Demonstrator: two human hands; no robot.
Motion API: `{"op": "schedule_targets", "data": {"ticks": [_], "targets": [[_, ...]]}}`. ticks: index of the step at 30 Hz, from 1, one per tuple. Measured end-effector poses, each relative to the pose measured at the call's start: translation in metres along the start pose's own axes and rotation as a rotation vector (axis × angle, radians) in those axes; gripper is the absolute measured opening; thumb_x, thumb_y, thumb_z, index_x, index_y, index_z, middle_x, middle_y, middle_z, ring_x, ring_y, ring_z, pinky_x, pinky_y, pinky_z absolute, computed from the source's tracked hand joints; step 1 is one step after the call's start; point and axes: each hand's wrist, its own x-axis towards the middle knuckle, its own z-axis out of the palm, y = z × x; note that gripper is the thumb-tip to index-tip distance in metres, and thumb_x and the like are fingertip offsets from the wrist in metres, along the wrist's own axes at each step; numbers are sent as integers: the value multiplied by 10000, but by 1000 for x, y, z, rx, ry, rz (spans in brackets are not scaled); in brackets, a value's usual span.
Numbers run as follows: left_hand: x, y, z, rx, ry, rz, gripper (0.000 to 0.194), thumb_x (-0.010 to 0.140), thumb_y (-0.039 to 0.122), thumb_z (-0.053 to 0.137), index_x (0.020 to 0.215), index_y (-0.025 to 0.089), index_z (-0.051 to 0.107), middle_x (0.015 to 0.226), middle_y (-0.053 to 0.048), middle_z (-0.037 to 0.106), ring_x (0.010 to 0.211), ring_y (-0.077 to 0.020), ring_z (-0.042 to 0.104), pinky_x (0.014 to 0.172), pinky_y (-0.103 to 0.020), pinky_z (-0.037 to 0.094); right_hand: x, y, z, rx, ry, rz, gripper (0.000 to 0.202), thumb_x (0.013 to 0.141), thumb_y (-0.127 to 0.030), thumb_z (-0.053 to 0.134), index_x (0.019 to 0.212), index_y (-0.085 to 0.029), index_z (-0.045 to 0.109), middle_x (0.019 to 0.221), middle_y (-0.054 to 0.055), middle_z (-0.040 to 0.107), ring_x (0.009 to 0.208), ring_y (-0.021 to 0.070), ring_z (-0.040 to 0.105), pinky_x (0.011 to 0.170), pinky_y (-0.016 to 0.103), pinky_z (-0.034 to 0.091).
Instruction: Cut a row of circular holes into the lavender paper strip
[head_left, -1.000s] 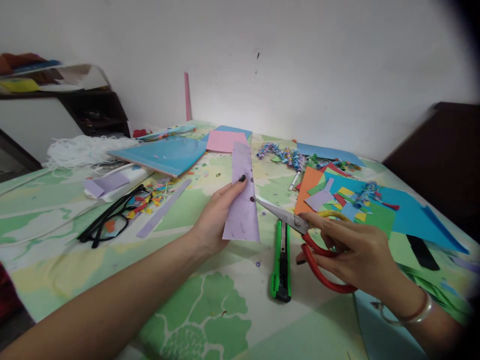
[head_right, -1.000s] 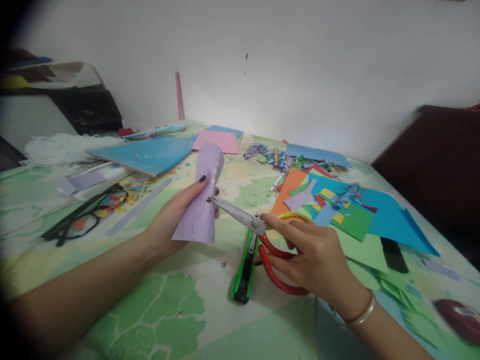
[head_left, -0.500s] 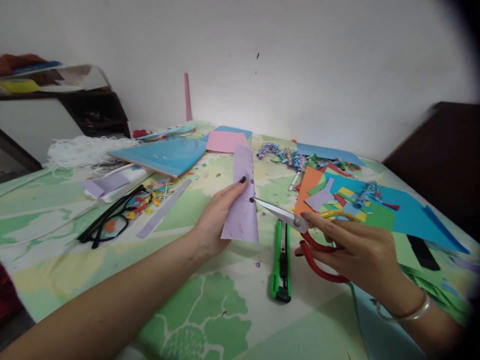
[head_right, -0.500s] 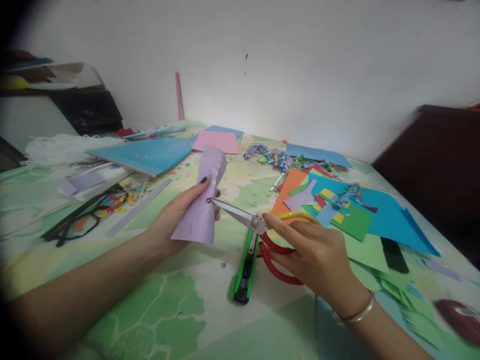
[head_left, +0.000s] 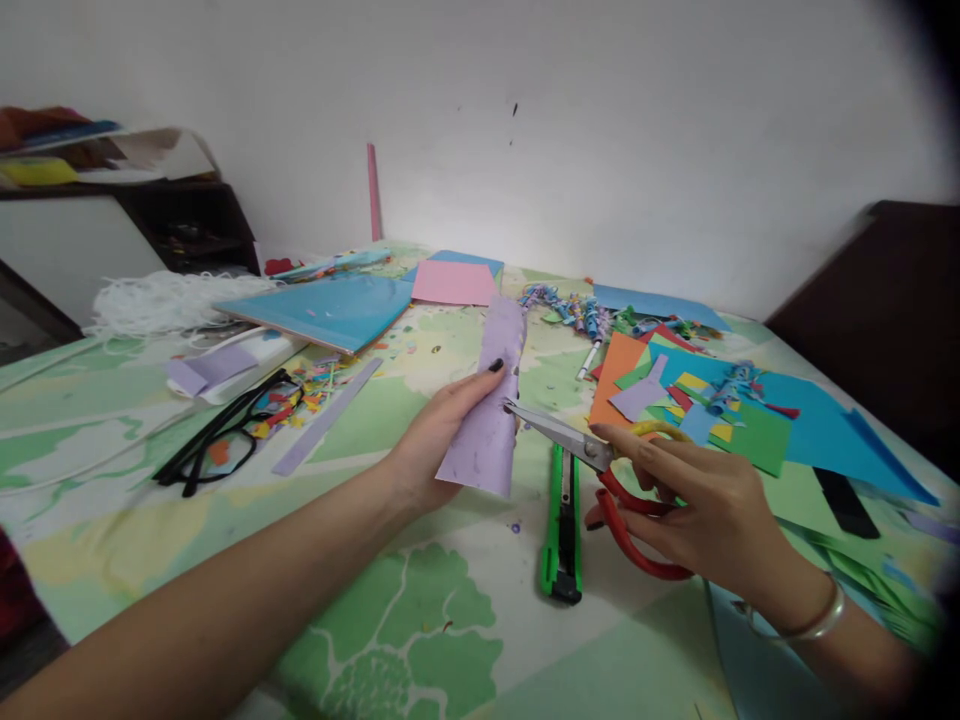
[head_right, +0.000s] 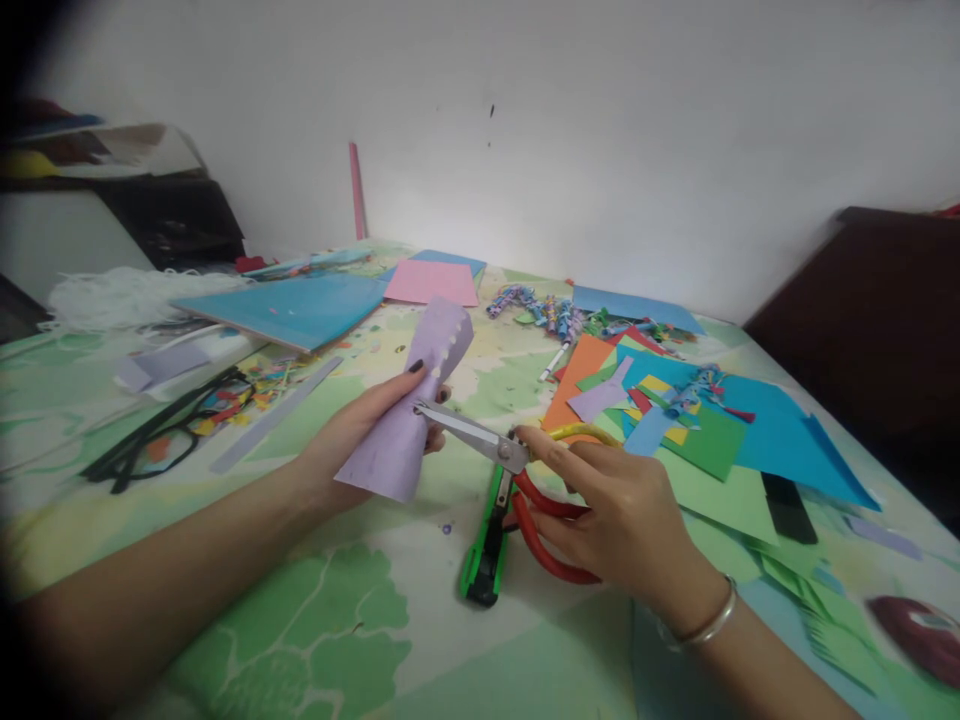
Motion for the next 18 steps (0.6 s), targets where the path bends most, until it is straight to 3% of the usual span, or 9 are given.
{"op": "schedule_targets", "data": {"ticks": [10, 18], "targets": [[0, -1, -3, 24, -13, -1, 162, 792, 294, 663, 866, 152, 643, 740, -17, 637, 511, -90, 571, 506, -211, 517, -4, 3, 3, -60, 52, -49, 474, 766, -279, 710, 1215, -177, 594, 563, -48, 428, 516, 92, 389, 520, 230, 363], [2, 1, -3, 32, -10, -7, 128, 808, 271, 643, 851, 150, 635, 697, -3, 610, 519, -78, 550, 515, -194, 509, -2, 4, -1, -83, 110, -61, 428, 766, -273, 717, 1173, -192, 613, 570, -43, 501, 527, 86, 443, 528, 215, 375]]}}
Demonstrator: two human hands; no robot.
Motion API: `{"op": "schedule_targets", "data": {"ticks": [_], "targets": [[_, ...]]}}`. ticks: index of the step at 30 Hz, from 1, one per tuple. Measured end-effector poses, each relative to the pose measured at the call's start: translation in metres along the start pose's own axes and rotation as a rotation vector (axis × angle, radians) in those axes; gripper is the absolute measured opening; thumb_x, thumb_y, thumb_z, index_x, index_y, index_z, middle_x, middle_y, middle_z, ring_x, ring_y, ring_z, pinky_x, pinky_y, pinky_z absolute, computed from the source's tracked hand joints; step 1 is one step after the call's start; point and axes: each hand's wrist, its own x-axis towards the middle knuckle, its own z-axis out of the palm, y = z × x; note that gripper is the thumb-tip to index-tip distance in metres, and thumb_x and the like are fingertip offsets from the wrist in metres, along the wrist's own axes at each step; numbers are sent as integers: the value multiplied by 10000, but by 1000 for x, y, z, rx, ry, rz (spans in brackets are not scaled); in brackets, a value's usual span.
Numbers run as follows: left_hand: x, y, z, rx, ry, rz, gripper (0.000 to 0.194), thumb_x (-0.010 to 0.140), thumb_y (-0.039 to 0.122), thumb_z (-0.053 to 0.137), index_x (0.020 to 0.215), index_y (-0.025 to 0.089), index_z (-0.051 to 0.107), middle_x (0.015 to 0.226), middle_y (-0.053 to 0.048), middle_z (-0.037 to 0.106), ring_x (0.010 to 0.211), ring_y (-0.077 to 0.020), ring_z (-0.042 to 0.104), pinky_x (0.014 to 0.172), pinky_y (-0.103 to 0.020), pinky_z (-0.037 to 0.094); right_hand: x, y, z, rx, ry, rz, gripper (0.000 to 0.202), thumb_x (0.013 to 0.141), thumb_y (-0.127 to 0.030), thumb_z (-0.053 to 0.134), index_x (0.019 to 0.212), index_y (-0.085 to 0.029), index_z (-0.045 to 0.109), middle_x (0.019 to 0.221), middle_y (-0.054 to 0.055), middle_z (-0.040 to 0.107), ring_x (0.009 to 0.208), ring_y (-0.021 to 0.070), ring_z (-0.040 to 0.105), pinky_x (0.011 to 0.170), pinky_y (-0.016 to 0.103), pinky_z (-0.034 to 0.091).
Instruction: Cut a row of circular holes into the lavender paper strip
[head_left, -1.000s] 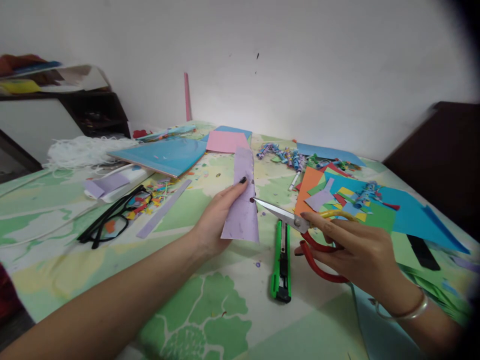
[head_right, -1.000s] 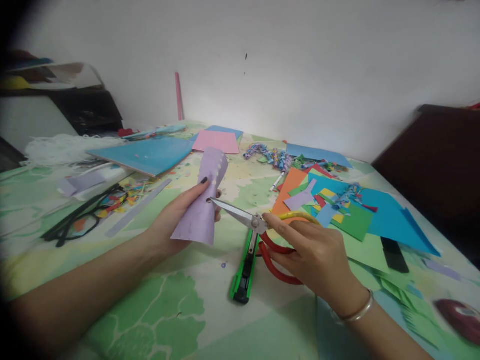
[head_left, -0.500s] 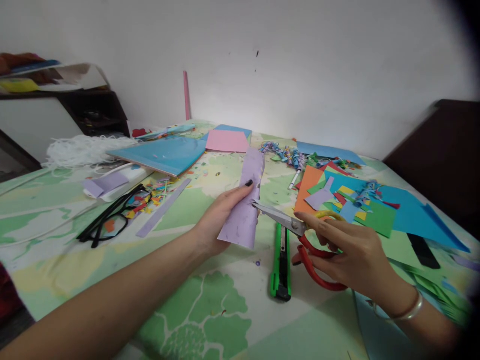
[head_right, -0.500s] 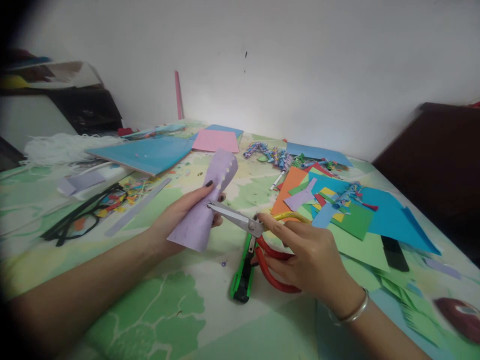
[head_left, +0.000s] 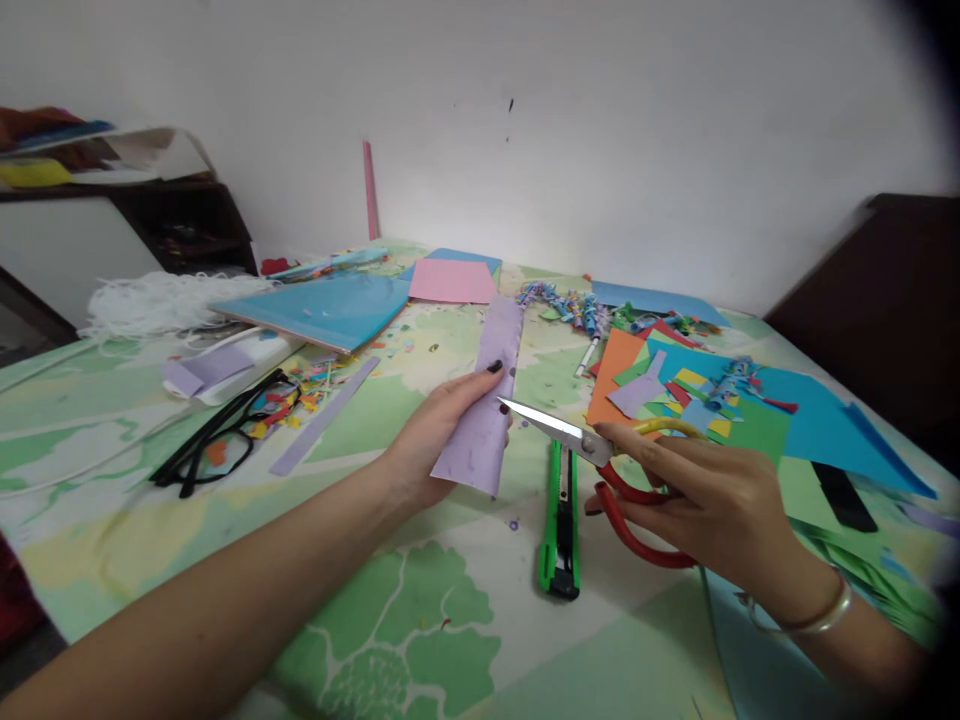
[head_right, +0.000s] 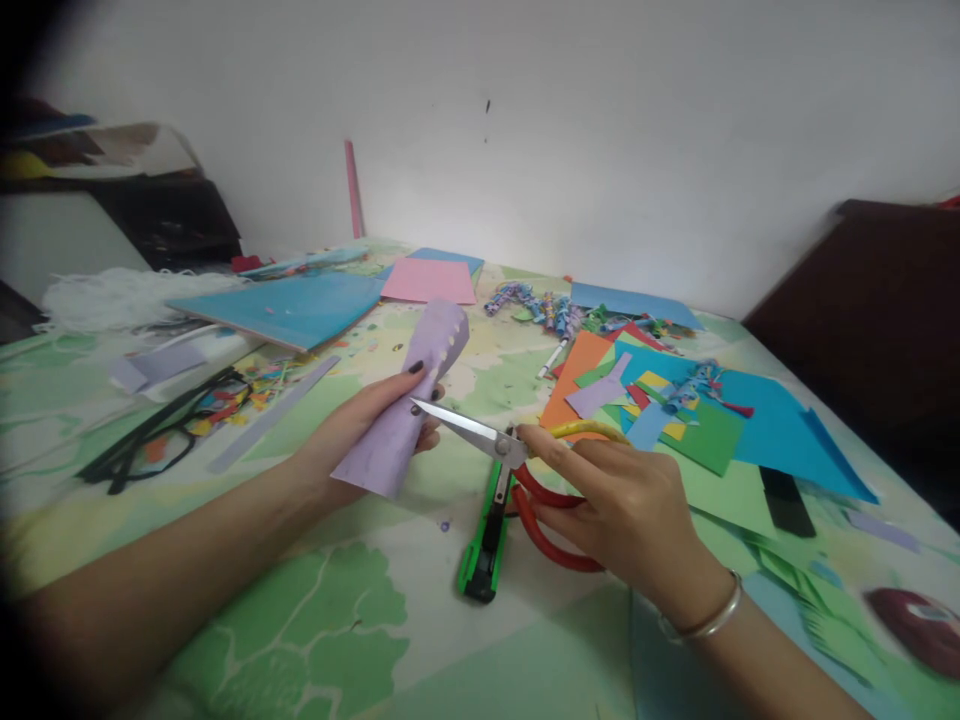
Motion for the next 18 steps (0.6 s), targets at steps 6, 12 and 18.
{"op": "schedule_targets", "data": {"ticks": [6, 12, 18], "targets": [[-1, 0, 2, 12, -26, -56, 134, 827, 257, 608, 764, 139, 620, 606, -2, 576, 504, -89, 544, 492, -195, 485, 4, -5, -1, 132, -119, 99, 543, 745, -257, 698, 1261, -177, 549, 830, 32, 643, 747, 144, 570, 583, 236, 429], [-1, -2, 2, 38, -33, -77, 159, 810, 284, 631, 768, 131, 640, 587, -8, 581, 471, -89, 538, 465, -191, 475, 3, -8, 1, 117, -123, 82, 542, 782, -285, 666, 1291, -174, 520, 750, 16, 594, 688, 135, 545, 586, 255, 428], [-3, -4, 3, 40, -12, -43, 181, 786, 314, 669, 756, 136, 652, 597, -1, 585, 467, -82, 540, 468, -189, 483, 0, -11, 3, 30, -80, 57, 511, 796, -334, 648, 1270, -182, 530, 680, -6, 552, 596, 121, 499, 532, 251, 405]]}}
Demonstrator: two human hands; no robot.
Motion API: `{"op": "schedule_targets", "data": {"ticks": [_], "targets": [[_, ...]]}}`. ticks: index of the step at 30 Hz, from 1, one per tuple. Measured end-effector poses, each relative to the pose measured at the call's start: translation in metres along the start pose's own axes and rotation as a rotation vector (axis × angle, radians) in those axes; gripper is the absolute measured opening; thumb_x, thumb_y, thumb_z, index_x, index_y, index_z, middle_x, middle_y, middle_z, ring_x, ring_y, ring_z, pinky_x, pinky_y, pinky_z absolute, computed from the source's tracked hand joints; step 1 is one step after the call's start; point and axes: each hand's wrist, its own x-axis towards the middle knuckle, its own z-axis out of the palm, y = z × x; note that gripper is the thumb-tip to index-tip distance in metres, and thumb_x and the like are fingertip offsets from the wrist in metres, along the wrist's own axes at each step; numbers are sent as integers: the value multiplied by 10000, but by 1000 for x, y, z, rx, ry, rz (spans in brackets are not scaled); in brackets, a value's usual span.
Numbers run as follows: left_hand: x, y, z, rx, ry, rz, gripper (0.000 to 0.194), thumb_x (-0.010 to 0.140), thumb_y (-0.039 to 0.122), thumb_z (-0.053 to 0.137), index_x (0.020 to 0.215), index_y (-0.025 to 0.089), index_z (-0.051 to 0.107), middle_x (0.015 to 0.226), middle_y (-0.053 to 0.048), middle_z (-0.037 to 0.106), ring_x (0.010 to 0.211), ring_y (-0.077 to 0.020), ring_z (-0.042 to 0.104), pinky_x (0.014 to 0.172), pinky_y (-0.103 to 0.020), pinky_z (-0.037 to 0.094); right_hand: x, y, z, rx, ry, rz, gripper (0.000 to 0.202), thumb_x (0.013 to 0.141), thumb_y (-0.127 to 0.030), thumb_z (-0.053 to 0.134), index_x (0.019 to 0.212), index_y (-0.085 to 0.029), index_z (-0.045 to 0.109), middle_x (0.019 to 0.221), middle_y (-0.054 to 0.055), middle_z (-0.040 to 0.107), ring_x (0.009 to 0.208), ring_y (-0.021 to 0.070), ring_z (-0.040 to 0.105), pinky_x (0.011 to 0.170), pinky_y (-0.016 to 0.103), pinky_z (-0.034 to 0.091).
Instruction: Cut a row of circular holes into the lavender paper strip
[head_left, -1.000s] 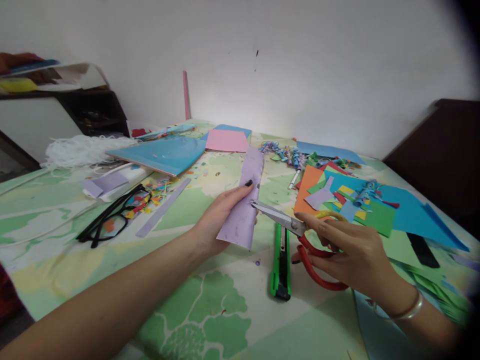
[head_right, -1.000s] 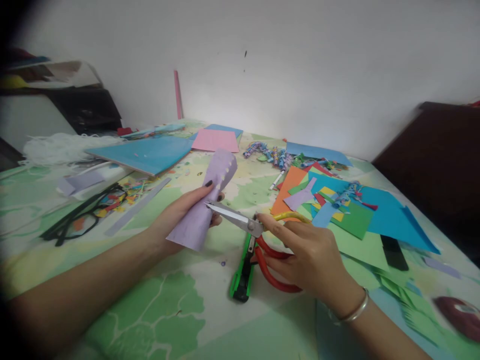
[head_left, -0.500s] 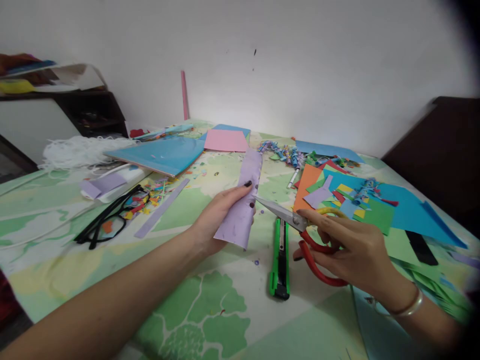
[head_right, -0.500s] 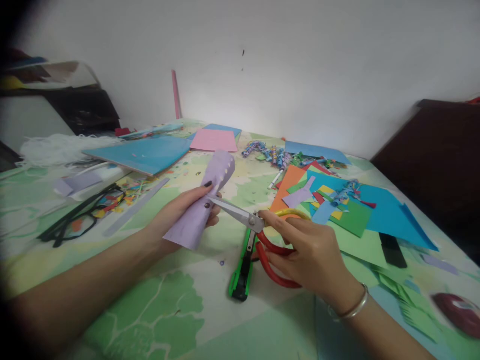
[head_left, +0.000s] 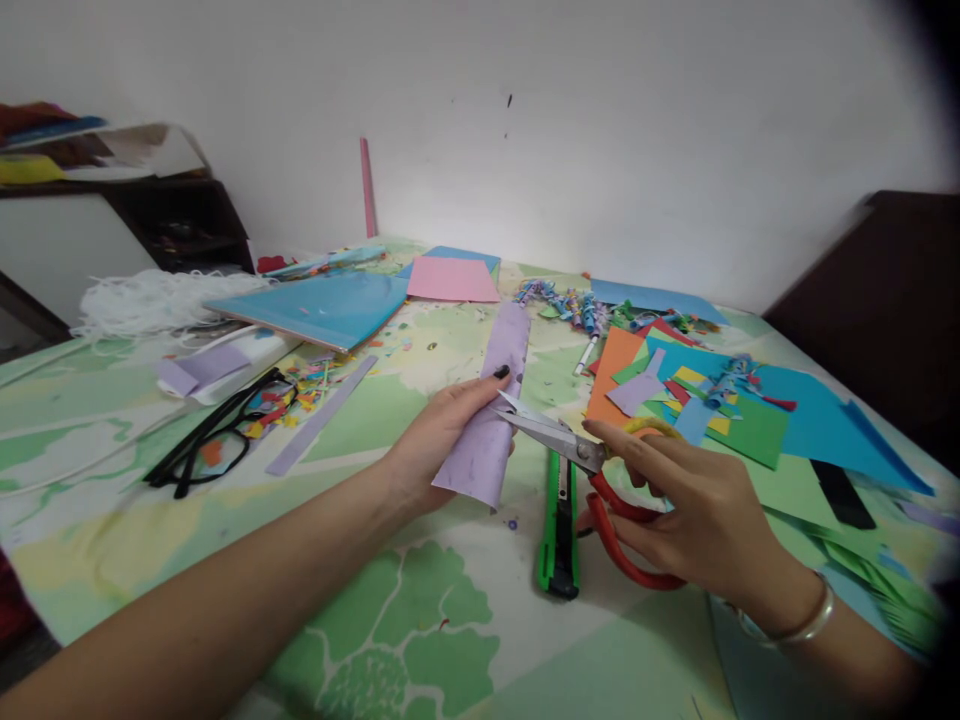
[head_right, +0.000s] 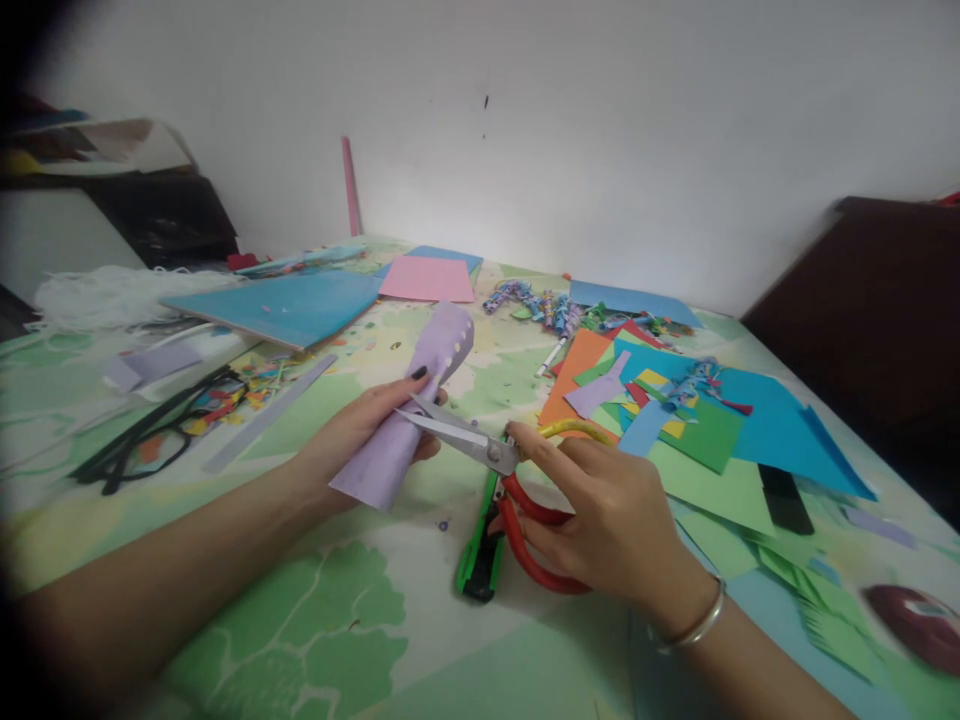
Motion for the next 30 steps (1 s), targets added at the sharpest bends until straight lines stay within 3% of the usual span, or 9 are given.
{"op": "schedule_targets", "data": {"ticks": [6, 17, 24, 30], "targets": [[2, -6, 0, -20, 38, 53, 180, 765, 319, 697, 779, 144, 657, 650, 12, 588, 490, -66, 527, 488, -182, 482, -4, -4, 9, 59, 0, 14, 563, 762, -327, 671, 1278, -158, 526, 605, -22, 499, 517, 107, 418, 468, 233, 359], [4, -12, -2, -22, 47, 97, 350, 611, 390, 816, 792, 129, 668, 668, 25, 579, 490, -47, 479, 476, -174, 436, -10, -13, 17, 25, 46, 64, 620, 737, -310, 695, 1313, -171, 510, 587, -36, 481, 508, 109, 430, 472, 239, 332], [5, -13, -3, -8, 42, 99, 314, 645, 379, 793, 799, 139, 661, 679, 24, 591, 497, -48, 489, 475, -173, 421, -7, -18, 19, 35, 92, 59, 471, 830, -332, 602, 1251, -125, 567, 542, -38, 461, 475, 100, 426, 452, 227, 335], [3, -11, -2, 11, 37, 91, 270, 705, 365, 749, 818, 137, 661, 640, 25, 573, 480, -54, 492, 480, -179, 423, -8, -19, 19, 3, 99, 55, 453, 831, -338, 592, 1222, -110, 591, 527, -38, 467, 456, 99, 421, 441, 235, 325]]}}
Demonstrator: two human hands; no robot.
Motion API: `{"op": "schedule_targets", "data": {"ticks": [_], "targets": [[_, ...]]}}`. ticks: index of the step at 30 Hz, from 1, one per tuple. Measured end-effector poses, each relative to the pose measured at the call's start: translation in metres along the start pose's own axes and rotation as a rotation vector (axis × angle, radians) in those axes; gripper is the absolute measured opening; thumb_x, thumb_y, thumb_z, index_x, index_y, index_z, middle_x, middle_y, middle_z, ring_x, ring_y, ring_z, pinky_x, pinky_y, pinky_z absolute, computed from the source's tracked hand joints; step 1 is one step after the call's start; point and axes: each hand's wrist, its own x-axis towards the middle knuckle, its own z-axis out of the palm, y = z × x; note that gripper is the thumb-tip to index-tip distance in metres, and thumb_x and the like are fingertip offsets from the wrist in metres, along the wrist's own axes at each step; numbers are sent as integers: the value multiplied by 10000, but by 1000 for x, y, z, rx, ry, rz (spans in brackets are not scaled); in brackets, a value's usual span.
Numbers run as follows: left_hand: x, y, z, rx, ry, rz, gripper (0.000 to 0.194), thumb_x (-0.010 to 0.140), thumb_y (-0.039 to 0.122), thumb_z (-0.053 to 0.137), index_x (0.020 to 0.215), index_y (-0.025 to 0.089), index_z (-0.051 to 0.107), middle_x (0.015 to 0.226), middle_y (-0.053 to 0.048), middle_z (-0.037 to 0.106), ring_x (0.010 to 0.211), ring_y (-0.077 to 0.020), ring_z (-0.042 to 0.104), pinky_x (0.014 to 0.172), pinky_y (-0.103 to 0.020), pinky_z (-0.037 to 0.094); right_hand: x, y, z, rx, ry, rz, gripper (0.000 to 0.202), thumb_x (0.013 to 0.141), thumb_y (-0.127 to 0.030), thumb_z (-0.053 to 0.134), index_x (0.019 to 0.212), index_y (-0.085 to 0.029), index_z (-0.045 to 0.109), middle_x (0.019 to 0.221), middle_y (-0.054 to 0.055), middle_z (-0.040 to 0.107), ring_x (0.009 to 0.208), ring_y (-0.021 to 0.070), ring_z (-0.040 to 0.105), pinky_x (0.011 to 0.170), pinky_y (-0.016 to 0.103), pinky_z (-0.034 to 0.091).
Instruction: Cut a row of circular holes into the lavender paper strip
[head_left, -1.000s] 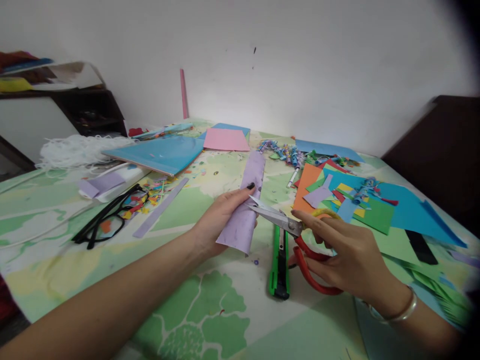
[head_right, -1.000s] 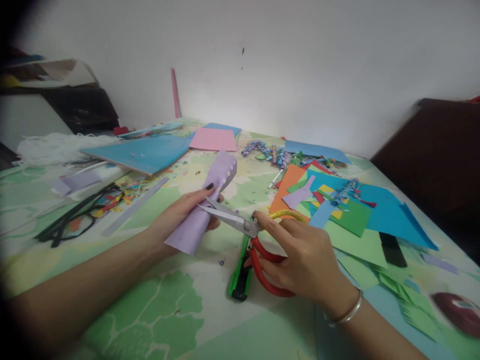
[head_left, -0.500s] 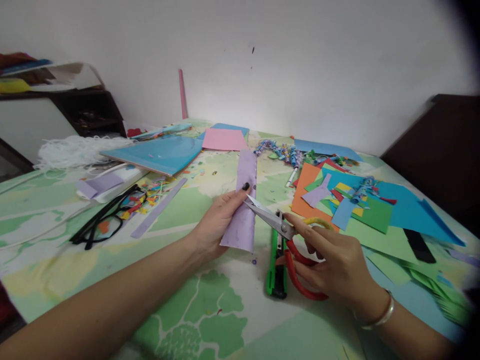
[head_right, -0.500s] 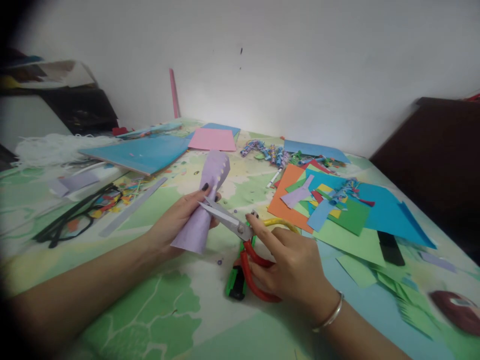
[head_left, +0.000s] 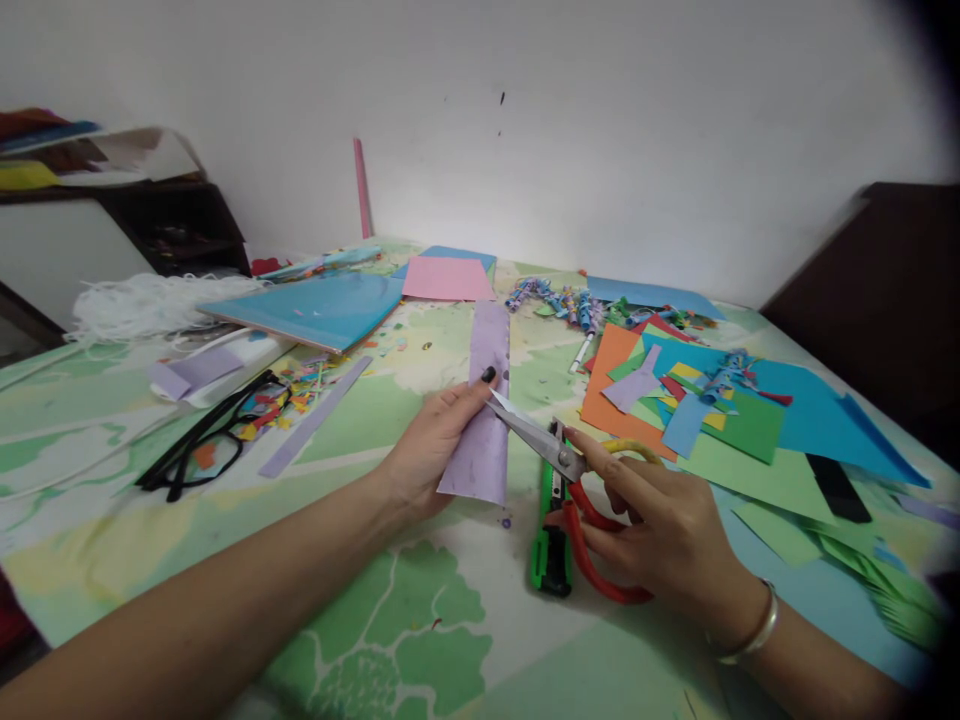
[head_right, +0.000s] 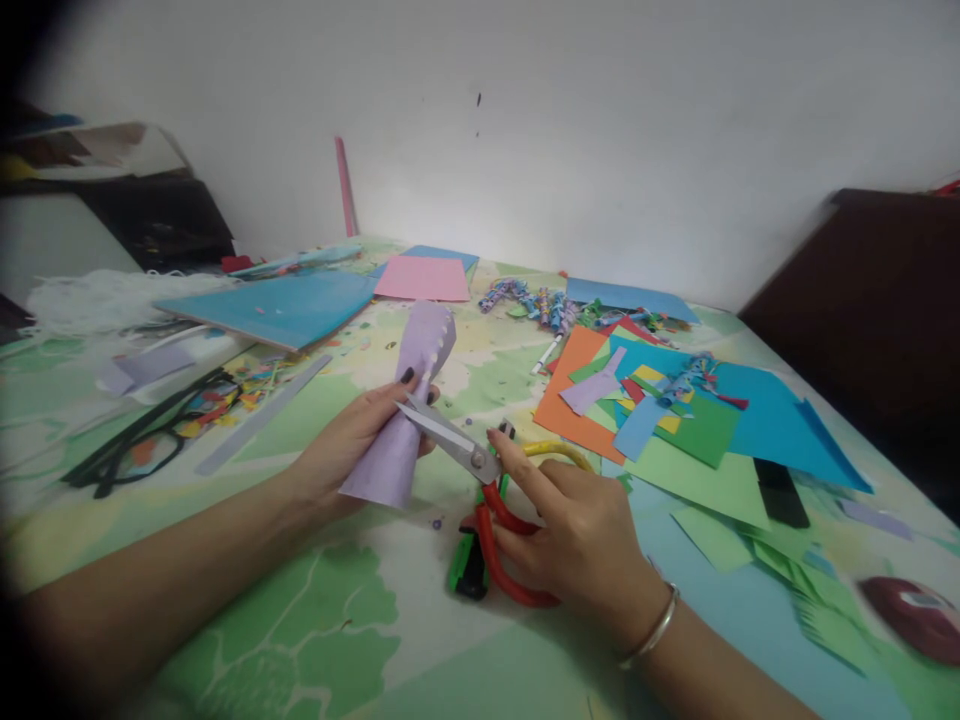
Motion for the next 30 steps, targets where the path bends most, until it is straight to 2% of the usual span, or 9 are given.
{"op": "schedule_targets", "data": {"ticks": [8, 13, 18, 30], "targets": [[0, 3, 1, 12, -24, 2, 250, 722, 364, 733, 780, 133, 656, 591, 22, 574, 481, -71, 520, 484, -178, 435, 1, 6, 0, -35, 9, -17, 469, 798, -331, 653, 1226, -153, 579, 524, -53, 465, 455, 88, 414, 454, 231, 322], [-3, 10, 5, -5, -14, 53, 200, 736, 322, 723, 716, 147, 630, 584, 21, 597, 488, -72, 531, 461, -159, 419, 4, 11, -7, 129, -26, 67, 517, 771, -298, 668, 1261, -188, 545, 605, -35, 498, 516, 89, 434, 483, 215, 360], [-4, 13, 8, -17, 33, 109, 165, 739, 290, 717, 713, 152, 631, 567, 48, 579, 453, -45, 488, 417, -137, 361, 5, 12, -11, 113, -55, -5, 528, 776, -266, 639, 1287, -201, 523, 610, -31, 484, 542, 106, 424, 527, 243, 396], [-3, 12, 9, -15, 97, 122, 145, 791, 280, 652, 722, 153, 633, 572, 44, 595, 454, -54, 490, 427, -156, 359, 1, 13, -7, 133, -104, 9, 511, 810, -346, 632, 1283, -180, 533, 556, -57, 419, 496, 92, 411, 468, 228, 322]]}}
